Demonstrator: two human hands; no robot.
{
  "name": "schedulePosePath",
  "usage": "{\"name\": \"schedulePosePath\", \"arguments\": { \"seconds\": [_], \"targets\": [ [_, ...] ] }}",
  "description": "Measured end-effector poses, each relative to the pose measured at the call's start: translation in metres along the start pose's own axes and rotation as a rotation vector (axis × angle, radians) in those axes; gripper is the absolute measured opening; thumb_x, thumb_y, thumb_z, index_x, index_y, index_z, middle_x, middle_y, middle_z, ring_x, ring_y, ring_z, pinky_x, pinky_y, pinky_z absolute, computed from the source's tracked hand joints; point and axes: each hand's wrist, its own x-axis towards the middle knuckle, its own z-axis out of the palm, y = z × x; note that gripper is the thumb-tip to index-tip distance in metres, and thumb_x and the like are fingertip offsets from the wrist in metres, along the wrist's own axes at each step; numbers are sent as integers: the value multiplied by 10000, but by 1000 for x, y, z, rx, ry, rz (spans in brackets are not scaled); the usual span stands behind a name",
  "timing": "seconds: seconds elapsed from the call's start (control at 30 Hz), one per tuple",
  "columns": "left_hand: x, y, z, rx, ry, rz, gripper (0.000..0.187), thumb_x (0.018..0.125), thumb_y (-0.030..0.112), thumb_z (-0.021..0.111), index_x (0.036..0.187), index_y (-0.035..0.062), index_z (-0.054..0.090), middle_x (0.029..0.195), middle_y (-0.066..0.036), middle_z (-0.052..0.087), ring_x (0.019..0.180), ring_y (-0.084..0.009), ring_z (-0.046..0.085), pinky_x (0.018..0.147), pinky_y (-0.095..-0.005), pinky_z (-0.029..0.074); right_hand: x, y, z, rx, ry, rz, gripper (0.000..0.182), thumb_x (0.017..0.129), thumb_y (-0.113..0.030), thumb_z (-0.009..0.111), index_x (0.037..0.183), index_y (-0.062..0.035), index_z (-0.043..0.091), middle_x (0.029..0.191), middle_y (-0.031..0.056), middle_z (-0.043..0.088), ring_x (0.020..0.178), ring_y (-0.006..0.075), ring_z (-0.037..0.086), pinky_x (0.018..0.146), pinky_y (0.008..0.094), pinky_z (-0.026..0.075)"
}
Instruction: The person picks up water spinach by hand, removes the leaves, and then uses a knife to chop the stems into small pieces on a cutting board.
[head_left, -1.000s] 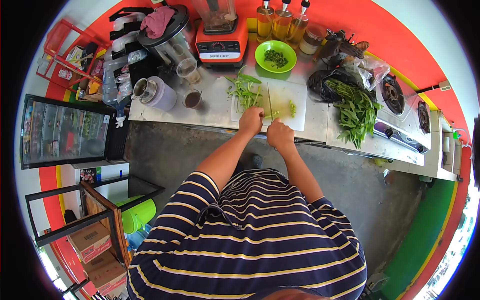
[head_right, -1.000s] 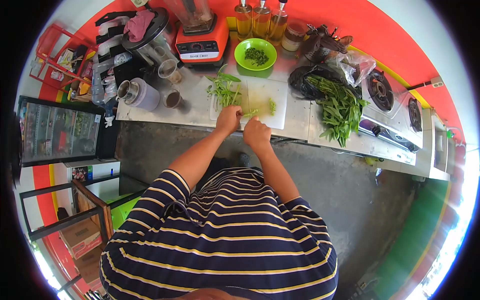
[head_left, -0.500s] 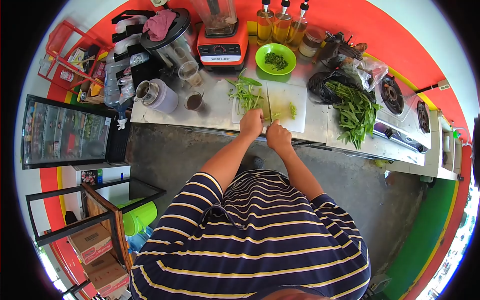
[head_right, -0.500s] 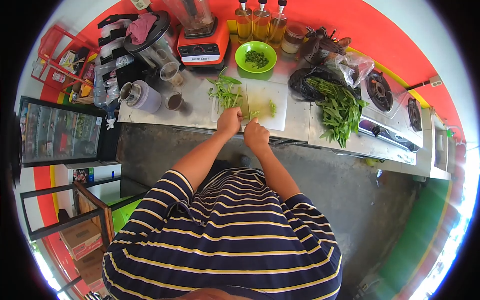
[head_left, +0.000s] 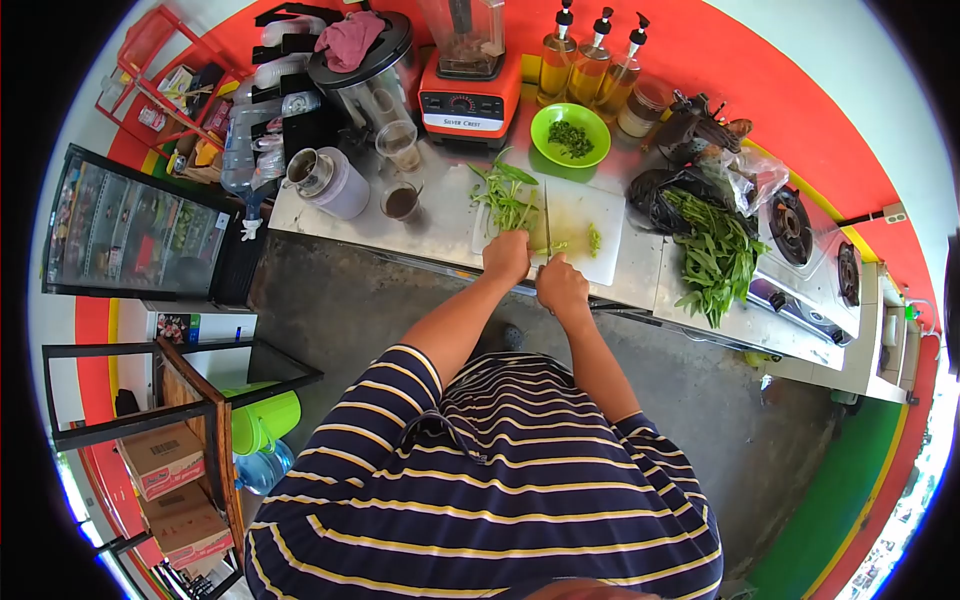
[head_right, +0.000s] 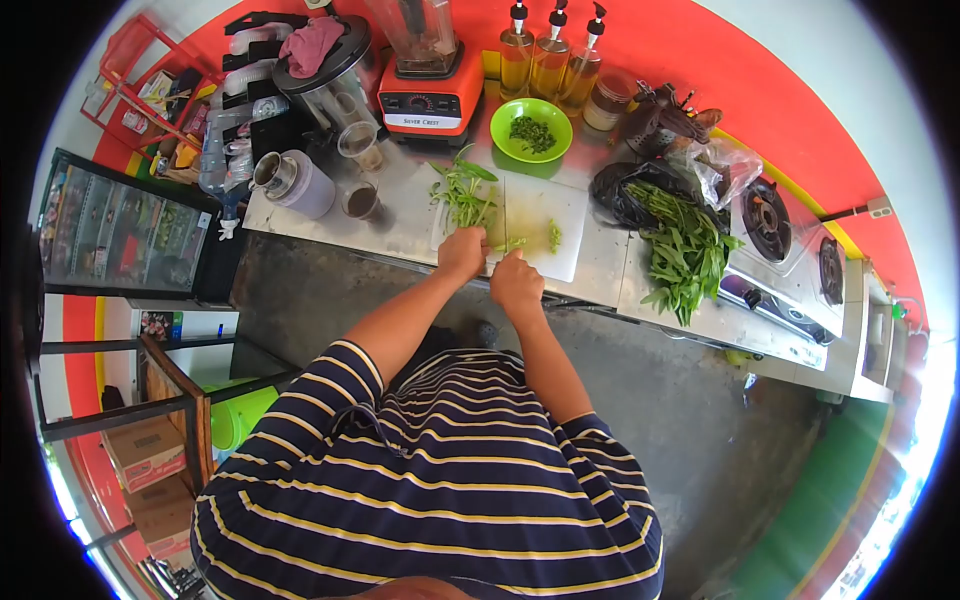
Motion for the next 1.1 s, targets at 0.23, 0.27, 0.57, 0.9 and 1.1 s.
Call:
{"name": "schedulePosePath", "arguments": {
  "seconds": [0.23,0.27,0.57,0.9,1.1],
  "targets": [
    [-1,-3,-1,-134,-70,-37,119,827,160,768,880,69,714,910,-125,735,908,-336,704,770,-458,542,-4,-5,0,17,-36,20,409,1002,-346,538,1141,37,496,1048,287,703,998,453,696,881,527,540],
    [2,-3,-2,-163,-93,-54,114,828,158,767,884,74,714,938,-120,738,933,-331,703,786,-460,542,-5,-5,-4,15,-38,16,409,1002,-346,538,1141,37,496,1048,287,703,998,453,696,881,527,540],
    [14,0,-10,-118,-213,-129,160,827,165,801,916,52,732,916,-134,749,887,-287,720,785,-419,546,-10,-6,3,17,-4,0,363,999,-322,543,1114,20,505,976,231,732,923,414,727,829,482,573],
    [25,-3,-5,-38,-214,-124,205,794,221,828,894,66,739,938,-138,752,918,-310,721,807,-427,557,-5,-4,-10,45,-22,3,400,989,-325,524,1153,39,509,1055,298,703,1019,459,690,903,520,536],
    [24,-7,1,-24,-155,-93,203,786,233,824,873,72,737,937,-142,751,933,-320,720,810,-439,562,-20,-6,-3,12,-8,-20,381,984,-305,508,1126,47,540,1058,301,702,1008,456,696,883,511,552]
  ]
}}
